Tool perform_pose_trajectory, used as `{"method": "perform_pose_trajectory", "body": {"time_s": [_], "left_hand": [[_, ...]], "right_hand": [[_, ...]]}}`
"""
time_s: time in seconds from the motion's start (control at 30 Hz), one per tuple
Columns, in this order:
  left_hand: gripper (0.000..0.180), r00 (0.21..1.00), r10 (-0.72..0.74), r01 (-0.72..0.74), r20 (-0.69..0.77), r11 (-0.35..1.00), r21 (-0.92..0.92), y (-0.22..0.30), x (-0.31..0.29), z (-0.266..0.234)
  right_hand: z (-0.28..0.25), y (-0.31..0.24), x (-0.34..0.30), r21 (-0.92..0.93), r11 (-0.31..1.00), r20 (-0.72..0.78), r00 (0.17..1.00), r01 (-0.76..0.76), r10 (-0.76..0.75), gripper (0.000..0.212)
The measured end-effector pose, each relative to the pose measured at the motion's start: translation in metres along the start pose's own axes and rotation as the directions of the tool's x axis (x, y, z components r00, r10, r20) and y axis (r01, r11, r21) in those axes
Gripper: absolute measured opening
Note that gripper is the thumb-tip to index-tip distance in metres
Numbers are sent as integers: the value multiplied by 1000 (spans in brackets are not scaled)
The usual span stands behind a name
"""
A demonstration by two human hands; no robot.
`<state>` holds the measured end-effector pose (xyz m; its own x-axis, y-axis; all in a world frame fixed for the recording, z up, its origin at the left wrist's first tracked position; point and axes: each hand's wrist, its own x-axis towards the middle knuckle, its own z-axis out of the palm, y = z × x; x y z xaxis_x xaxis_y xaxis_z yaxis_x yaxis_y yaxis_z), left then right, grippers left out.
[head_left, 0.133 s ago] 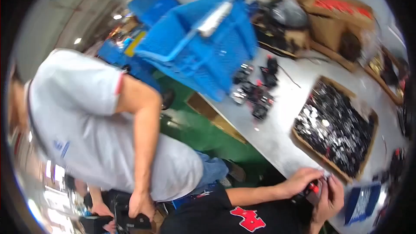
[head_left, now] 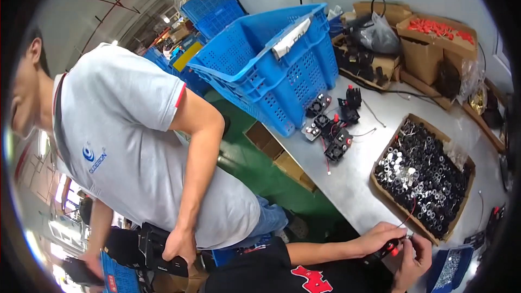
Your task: Manually assembling small components of handheld electronic controllers at a factory workstation.
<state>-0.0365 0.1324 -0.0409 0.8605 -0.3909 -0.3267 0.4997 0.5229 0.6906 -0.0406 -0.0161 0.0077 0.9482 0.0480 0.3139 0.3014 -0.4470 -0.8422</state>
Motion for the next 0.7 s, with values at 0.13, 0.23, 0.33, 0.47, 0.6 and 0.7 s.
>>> {"method": "perform_pose_trajectory", "body": {"time_s": [0.13,0.23,0.33,0.47,0.6,0.7], "left_hand": [[38,996,87,-87,-9,994,71,-8,1,11],[38,998,25,-23,-60,999,31,-17,4,10],[36,992,111,-103,-56,987,121,-22,0,9],[38,992,120,-115,-49,989,94,-21,-3,10],[40,995,92,-95,34,990,100,-28,4,16],[36,993,85,-77,-82,992,101,-35,9,18]], "right_hand": [[-12,34,-3,254,928,113,961,-272,251,15],[-5,43,-13,300,943,1,988,-147,154,16],[1,43,-18,272,957,-11,994,-100,107,18],[6,60,-23,343,889,127,953,-302,275,22],[1,68,-29,488,653,316,815,-579,486,28],[8,38,-16,-1,995,101,990,-101,100,26]]}}
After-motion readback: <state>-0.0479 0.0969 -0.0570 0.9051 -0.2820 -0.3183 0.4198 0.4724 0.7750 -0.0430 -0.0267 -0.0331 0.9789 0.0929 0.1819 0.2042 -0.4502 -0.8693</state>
